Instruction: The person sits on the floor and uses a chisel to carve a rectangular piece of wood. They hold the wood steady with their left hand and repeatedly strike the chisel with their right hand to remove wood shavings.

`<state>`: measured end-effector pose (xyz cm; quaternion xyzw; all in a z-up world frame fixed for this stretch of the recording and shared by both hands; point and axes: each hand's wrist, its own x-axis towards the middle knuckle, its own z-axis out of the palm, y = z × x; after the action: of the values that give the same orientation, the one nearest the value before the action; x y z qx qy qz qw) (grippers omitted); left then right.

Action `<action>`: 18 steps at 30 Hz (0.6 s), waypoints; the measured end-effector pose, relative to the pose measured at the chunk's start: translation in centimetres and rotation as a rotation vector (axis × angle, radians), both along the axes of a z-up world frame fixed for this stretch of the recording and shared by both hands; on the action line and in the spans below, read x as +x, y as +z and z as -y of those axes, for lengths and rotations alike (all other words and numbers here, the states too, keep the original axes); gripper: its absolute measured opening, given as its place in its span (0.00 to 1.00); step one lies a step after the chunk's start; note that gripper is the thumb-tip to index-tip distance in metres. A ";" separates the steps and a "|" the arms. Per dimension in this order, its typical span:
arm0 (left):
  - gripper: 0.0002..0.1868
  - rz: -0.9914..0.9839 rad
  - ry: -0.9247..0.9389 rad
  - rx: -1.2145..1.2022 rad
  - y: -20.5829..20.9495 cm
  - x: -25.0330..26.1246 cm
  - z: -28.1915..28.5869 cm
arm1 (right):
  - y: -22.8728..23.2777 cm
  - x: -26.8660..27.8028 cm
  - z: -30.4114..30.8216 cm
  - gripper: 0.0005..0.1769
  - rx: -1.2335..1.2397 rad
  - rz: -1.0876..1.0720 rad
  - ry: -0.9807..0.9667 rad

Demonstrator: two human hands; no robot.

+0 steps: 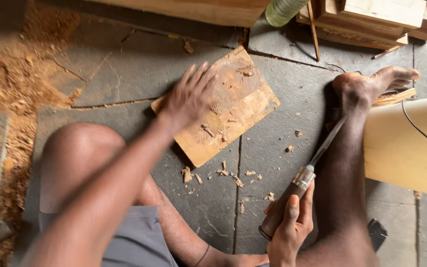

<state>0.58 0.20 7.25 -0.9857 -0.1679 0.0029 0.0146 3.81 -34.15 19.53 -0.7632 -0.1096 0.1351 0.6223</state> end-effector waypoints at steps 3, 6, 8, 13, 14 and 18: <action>0.49 -0.082 0.280 -0.275 2.4 0.3 5.8 | -0.4 0.3 -0.7 0.39 0.049 -0.061 -0.024; 0.53 -0.186 0.232 -0.323 3.9 0.3 11.7 | -0.7 0.8 -0.6 0.38 0.079 -0.057 -0.043; 0.51 -0.169 0.017 -0.576 3.9 0.1 16.0 | -0.3 0.6 0.2 0.38 0.060 -0.044 -0.042; 0.40 0.273 -0.352 -0.193 1.4 -1.1 20.4 | 1.0 0.5 0.5 0.37 0.093 -0.007 -0.052; 0.40 0.278 -0.165 -0.052 0.8 -0.4 19.2 | 1.0 0.5 0.5 0.37 0.094 -0.021 -0.068; 0.46 0.300 0.378 -0.477 1.2 -0.9 15.4 | 1.1 0.7 1.0 0.37 0.065 -0.040 -0.100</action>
<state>-0.33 -15.21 8.44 -0.9022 -0.3426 -0.1002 -0.2419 4.53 -35.18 20.66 -0.7443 -0.0634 0.1155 0.6547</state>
